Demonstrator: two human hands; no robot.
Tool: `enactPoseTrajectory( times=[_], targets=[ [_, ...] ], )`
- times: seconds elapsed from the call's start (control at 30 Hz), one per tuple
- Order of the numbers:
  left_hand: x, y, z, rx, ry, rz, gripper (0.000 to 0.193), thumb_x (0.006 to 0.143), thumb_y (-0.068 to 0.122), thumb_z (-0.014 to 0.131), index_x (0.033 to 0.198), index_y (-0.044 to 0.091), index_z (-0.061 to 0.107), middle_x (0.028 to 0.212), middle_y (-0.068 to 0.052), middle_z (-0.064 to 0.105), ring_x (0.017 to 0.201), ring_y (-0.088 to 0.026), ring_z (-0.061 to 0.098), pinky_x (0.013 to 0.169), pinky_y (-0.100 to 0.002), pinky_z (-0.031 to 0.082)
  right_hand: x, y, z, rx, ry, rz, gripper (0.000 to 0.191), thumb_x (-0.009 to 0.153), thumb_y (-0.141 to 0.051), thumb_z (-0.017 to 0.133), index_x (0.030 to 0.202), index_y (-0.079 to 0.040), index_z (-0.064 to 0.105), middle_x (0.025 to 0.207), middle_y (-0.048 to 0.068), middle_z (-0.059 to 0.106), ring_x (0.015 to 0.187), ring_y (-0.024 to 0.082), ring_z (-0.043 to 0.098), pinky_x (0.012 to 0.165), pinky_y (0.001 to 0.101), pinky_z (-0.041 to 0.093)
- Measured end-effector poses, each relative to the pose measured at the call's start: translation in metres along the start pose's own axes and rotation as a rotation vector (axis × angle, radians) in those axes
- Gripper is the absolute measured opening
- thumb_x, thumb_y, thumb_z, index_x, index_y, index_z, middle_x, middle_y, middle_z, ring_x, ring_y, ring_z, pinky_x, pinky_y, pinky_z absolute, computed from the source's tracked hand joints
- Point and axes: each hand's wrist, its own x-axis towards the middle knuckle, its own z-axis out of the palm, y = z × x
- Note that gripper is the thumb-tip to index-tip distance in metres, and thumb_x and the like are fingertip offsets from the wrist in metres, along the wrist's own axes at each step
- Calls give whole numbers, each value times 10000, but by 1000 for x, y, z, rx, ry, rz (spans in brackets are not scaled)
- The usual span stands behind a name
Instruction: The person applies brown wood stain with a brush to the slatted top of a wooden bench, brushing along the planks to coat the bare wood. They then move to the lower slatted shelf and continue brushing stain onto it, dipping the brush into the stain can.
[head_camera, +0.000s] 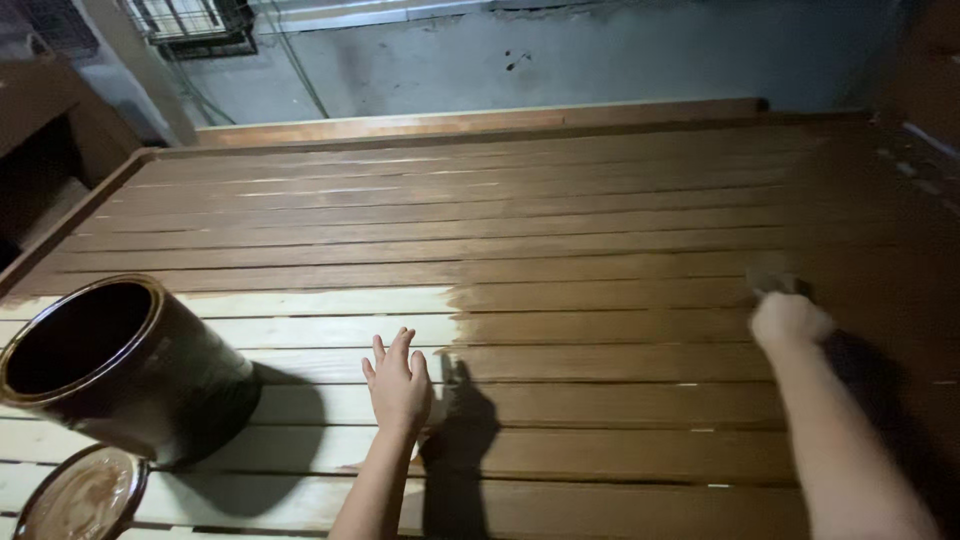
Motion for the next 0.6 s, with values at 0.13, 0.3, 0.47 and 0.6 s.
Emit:
enactPoseTrajectory(
  times=[0.13, 0.3, 0.47, 0.6],
  targets=[
    [-7, -7, -2, -3, 8, -8, 457, 958, 253, 477, 1385, 127, 583, 1510, -73, 534, 1530, -367, 255, 1241, -573, 94, -47, -118, 28, -10, 75, -233, 260, 1016, -213, 529, 1104, -71, 728, 1009, 158, 735, 892, 296, 737, 761, 457, 588],
    [-7, 7, 2, -20, -29, 22, 455, 966, 256, 472, 1394, 138, 569, 1529, -61, 513, 1538, -363, 229, 1241, -572, 75, -162, -266, 39, -2, 91, -645, 190, 1022, -152, 511, 1112, -60, 650, 905, 133, 712, 785, 287, 737, 659, 444, 595],
    [-9, 16, 4, -35, -30, 48, 463, 962, 268, 489, 1400, 142, 565, 1531, -54, 510, 1542, -360, 226, 1244, -568, 67, -166, -196, 24, 233, -149, -520, 260, 1044, -147, 423, 1078, -205, 674, 840, 70, 730, 760, 244, 752, 672, 420, 611],
    [-21, 11, -2, -53, -46, 37, 460, 968, 260, 481, 1405, 150, 571, 1538, -46, 511, 1546, -351, 232, 1248, -574, 67, -126, -43, 3, 61, 28, -153, 420, 1014, -255, 499, 1417, -321, 596, 1062, 77, 751, 925, 248, 710, 874, 514, 529]
  ],
)
